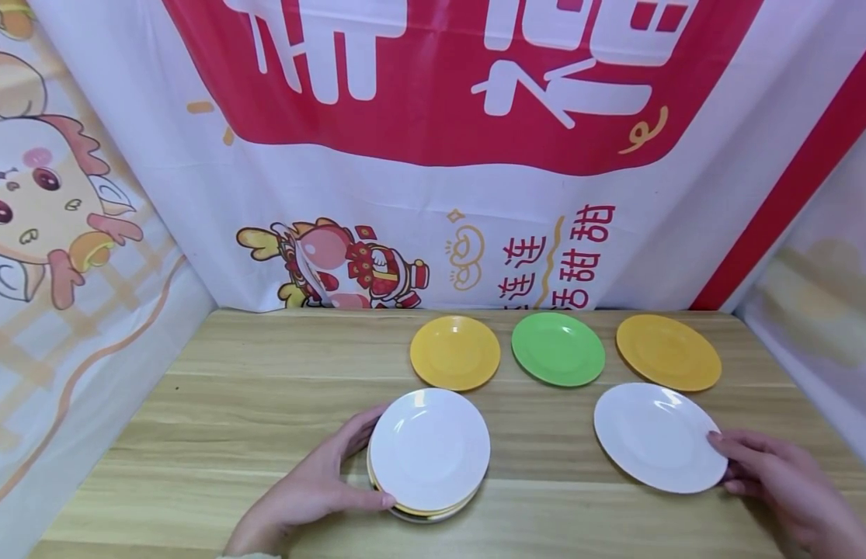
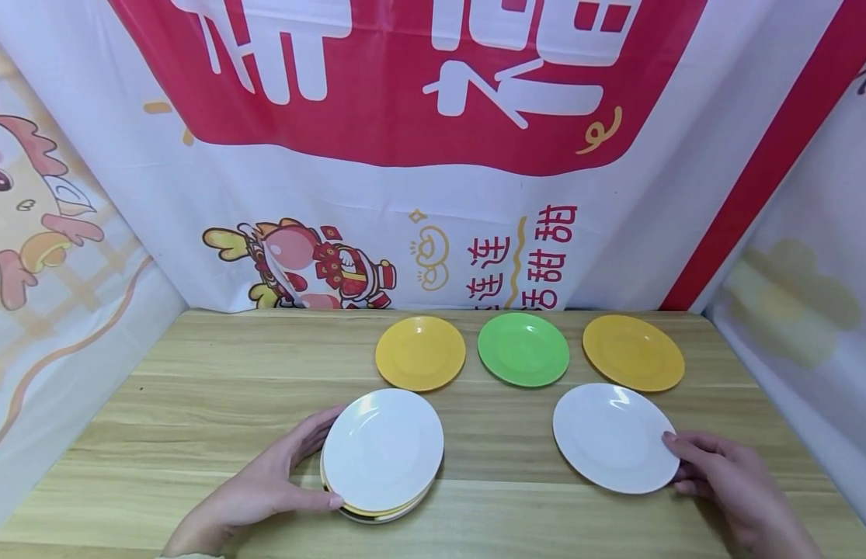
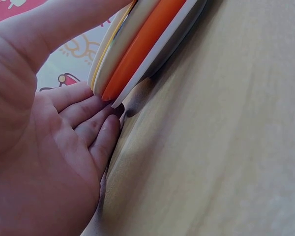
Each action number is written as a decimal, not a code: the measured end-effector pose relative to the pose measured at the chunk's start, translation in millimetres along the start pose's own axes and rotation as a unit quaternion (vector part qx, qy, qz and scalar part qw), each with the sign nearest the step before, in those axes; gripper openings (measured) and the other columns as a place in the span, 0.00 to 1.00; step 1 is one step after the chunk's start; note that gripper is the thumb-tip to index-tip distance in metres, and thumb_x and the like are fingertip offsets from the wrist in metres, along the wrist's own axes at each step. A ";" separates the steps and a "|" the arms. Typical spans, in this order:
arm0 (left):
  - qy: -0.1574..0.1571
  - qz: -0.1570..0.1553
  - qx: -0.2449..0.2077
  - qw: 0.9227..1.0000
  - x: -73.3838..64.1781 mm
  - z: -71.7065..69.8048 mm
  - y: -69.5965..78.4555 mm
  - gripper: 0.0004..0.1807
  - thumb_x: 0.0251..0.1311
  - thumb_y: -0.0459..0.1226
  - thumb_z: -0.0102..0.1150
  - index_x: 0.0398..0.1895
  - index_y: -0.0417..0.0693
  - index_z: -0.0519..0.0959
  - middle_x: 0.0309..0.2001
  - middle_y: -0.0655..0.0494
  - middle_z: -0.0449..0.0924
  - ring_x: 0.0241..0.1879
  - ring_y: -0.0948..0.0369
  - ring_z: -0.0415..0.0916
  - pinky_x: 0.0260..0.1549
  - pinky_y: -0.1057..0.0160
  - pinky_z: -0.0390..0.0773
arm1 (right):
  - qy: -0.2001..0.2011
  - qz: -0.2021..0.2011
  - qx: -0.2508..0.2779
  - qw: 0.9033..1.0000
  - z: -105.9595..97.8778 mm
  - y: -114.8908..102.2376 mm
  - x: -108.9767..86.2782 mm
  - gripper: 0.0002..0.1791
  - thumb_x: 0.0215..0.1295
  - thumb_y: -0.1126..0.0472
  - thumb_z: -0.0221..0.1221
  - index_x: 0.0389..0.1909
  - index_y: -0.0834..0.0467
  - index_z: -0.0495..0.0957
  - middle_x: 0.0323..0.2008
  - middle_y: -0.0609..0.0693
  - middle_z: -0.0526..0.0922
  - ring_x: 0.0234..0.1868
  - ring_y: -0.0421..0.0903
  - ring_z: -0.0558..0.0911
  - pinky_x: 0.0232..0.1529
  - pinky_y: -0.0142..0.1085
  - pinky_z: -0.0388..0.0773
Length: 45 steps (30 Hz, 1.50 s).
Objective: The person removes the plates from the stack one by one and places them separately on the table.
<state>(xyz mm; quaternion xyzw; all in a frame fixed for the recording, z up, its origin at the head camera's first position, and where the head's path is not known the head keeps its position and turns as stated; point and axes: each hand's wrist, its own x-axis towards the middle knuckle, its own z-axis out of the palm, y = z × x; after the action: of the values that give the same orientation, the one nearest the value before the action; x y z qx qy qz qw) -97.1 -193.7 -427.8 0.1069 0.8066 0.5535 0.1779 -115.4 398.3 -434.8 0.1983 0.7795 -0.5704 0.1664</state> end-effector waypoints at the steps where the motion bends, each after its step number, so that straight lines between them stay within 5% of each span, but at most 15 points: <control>1: 0.001 -0.004 0.000 1.000 0.2 0.1 -0.1 0.59 0.50 0.45 0.87 0.83 0.68 0.61 0.83 0.62 0.63 0.84 0.52 0.57 0.72 0.78 0.57 | 0.003 0.006 -0.005 1.000 -0.9 0.0 -0.5 0.17 0.83 0.48 0.56 0.52 0.55 0.86 0.35 0.38 0.84 0.36 0.38 0.82 0.41 0.32 0.88; 8: 0.004 -0.012 0.006 1.000 0.6 0.2 -0.6 0.59 0.49 0.46 0.87 0.83 0.69 0.60 0.83 0.65 0.63 0.84 0.53 0.58 0.75 0.72 0.58 | 0.045 0.034 -0.043 0.997 -6.1 1.6 -3.1 0.28 0.81 0.45 0.59 0.58 0.68 0.82 0.32 0.41 0.85 0.32 0.42 0.83 0.37 0.33 0.88; 30: -0.006 0.010 0.001 1.000 -2.1 -0.1 -3.2 0.58 0.51 0.45 0.86 0.84 0.62 0.60 0.84 0.58 0.62 0.84 0.48 0.58 0.70 0.79 0.58 | 0.079 0.033 -0.106 0.991 -28.8 18.5 0.1 0.23 0.79 0.47 0.60 0.50 0.66 0.85 0.28 0.43 0.85 0.30 0.42 0.82 0.33 0.32 0.85; 45: 0.003 -0.014 0.003 1.000 0.0 0.5 -3.6 0.60 0.48 0.46 0.87 0.84 0.68 0.60 0.82 0.64 0.63 0.84 0.53 0.58 0.72 0.77 0.58 | 0.112 0.038 -0.146 0.982 -40.8 32.5 6.8 0.32 0.76 0.43 0.63 0.56 0.71 0.82 0.28 0.43 0.85 0.29 0.42 0.83 0.30 0.33 0.83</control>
<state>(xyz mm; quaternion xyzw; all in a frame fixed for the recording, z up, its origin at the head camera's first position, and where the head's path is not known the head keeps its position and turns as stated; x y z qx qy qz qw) -96.8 -194.6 -431.4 0.0948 0.8099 0.5491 0.1831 -106.4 446.9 -452.9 0.2639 0.8601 -0.4177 0.1270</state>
